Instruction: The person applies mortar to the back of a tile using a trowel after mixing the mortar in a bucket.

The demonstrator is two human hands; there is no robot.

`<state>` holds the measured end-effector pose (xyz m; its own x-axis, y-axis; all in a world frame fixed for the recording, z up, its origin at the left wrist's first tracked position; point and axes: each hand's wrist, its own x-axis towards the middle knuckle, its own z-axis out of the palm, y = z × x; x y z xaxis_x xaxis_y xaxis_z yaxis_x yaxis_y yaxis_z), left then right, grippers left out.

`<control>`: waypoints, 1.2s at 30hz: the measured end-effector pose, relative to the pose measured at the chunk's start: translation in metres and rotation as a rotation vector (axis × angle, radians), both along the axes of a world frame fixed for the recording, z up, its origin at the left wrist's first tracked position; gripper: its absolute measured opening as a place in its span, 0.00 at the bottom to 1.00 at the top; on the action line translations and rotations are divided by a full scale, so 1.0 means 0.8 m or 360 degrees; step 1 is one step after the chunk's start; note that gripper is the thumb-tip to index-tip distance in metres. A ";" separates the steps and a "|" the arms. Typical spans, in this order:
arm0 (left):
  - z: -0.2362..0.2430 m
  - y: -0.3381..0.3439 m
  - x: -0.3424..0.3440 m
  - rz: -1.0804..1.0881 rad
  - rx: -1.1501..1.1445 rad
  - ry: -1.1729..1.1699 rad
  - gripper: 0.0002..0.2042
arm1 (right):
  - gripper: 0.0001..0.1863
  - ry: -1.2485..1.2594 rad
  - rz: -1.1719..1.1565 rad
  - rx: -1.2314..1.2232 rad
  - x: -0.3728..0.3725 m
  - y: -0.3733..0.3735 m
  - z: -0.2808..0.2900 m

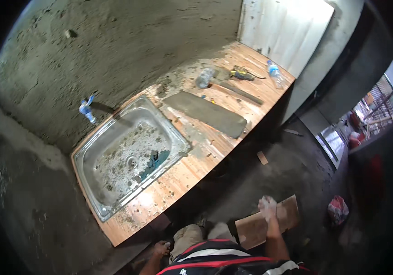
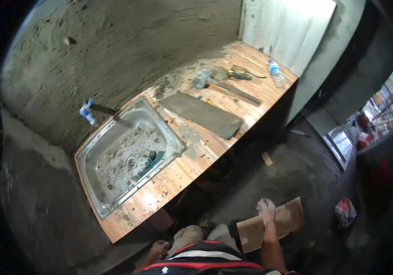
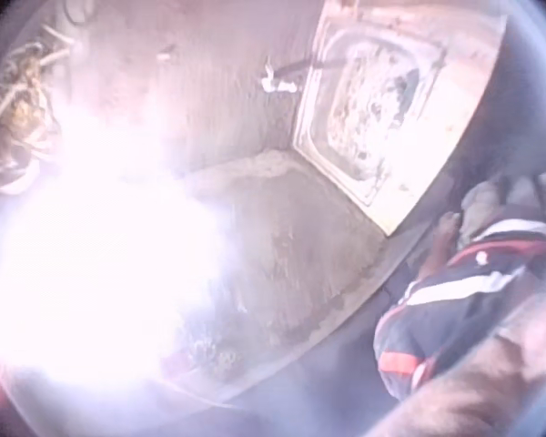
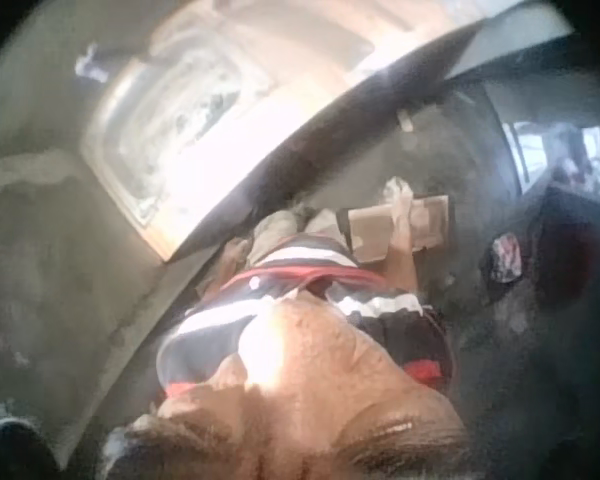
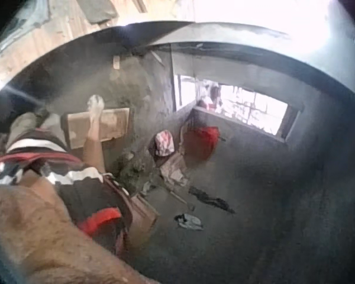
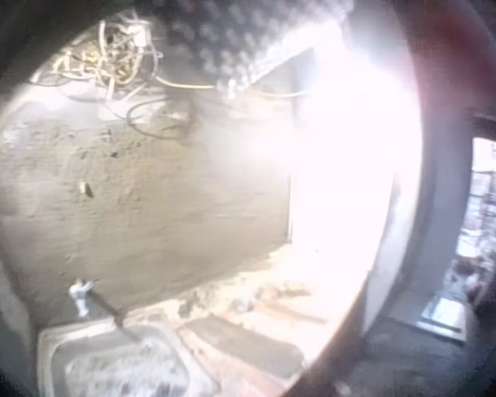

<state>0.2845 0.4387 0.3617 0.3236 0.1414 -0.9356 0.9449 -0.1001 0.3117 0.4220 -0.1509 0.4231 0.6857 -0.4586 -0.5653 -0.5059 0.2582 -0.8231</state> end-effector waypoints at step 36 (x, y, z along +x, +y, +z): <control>0.408 -0.371 0.368 0.0941 -0.0408 -0.1480 0.21 | 0.18 -0.0653 0.1782 -0.1959 0.701 0.015 0.208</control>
